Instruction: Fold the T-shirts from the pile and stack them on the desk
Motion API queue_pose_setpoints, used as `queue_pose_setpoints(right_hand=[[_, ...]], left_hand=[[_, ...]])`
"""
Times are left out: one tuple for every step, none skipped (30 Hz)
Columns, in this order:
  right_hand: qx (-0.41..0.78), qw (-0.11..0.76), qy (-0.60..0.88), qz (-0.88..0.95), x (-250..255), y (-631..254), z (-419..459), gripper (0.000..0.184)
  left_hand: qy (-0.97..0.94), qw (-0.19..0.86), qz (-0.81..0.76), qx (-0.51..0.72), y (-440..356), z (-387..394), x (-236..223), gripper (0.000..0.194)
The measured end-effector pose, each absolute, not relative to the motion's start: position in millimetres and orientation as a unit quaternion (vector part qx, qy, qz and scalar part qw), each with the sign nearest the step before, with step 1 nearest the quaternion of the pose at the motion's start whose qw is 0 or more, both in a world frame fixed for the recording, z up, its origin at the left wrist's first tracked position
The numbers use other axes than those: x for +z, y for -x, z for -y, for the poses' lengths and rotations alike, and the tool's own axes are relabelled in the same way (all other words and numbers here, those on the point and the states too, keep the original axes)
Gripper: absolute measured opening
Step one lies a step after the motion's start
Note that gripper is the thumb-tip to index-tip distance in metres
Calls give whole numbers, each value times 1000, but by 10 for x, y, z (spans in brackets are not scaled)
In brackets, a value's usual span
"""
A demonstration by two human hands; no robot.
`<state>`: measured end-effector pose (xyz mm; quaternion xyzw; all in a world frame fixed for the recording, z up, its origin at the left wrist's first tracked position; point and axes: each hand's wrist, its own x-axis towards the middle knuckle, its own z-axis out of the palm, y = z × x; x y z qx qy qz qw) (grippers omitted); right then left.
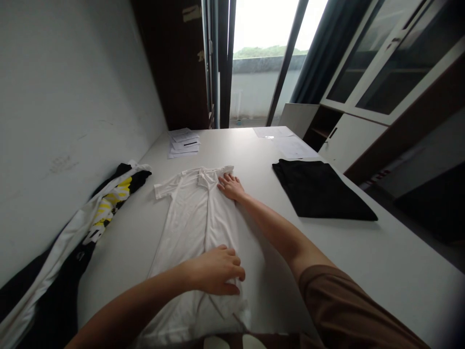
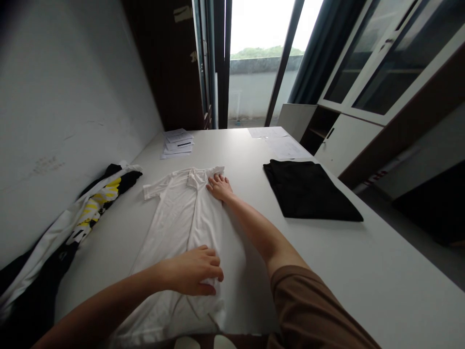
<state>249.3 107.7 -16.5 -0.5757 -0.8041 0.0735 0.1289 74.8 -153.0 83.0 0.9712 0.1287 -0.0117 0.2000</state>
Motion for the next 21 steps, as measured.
queue_pose_setpoints(right_hand=[[77,124,574,806,-172,-2491,-1094,62],[81,120,573,807,-178,-2490,-1115,63],[84,116,574,806,-185,-2490,-1138,64],[86,114,577,804,-191,-2490,-1164,65],[87,114,582,800,-199,-2488,-1192,66],[86,113,588,796,-206,-2486,-1221,66],[86,113,594,792,-213,-2484,-1251,65],[85,112,600,788,-219,-2484,-1281,65],[83,112,604,784,-223,-2488,-1312,64],[82,111,609,781,-226,-2497,-1342,64],[81,110,614,778,-227,-2514,-1373,63],[80,110,619,774,-226,-2538,-1404,63],[78,110,624,770,-223,-2572,-1436,63],[76,109,628,767,-220,-2613,-1469,62],[73,109,633,763,-216,-2661,-1505,62],[70,108,637,760,-212,-2714,-1542,62],[66,108,641,757,-209,-2769,-1582,62],[63,107,644,755,-207,-2826,-1623,62],[61,105,644,755,-207,-2881,-1664,62],[60,102,642,758,-208,-2932,-1703,61],[60,99,637,762,-211,-2979,-1739,61]], left_hand=[[-971,198,-129,-21,-715,1527,848,28],[-972,194,-130,-32,-683,1532,860,29],[-972,190,-130,-43,-655,1544,864,29],[-973,187,-128,-51,-634,1562,861,29],[-973,184,-125,-54,-621,1586,854,28],[-974,183,-121,-53,-615,1611,845,27],[-975,182,-114,-48,-616,1634,836,26],[-977,183,-106,-40,-621,1652,829,24],[-977,182,-102,-32,-628,1663,825,22],[-978,179,-101,-23,-634,1665,822,22],[-980,171,-104,-16,-639,1658,820,24],[-981,156,-111,-8,-642,1643,816,27],[-983,135,-122,0,-641,1622,807,31],[-985,112,-134,7,-637,1597,792,35],[-985,89,-144,13,-632,1570,770,36],[-986,72,-150,18,-627,1545,742,35],[-986,60,-153,22,-622,1521,710,30],[-987,55,-152,24,-618,1502,678,23],[-987,55,-149,26,-616,1487,650,16],[-987,60,-146,29,-615,1477,630,11],[-987,70,-142,33,-615,1472,620,8]])
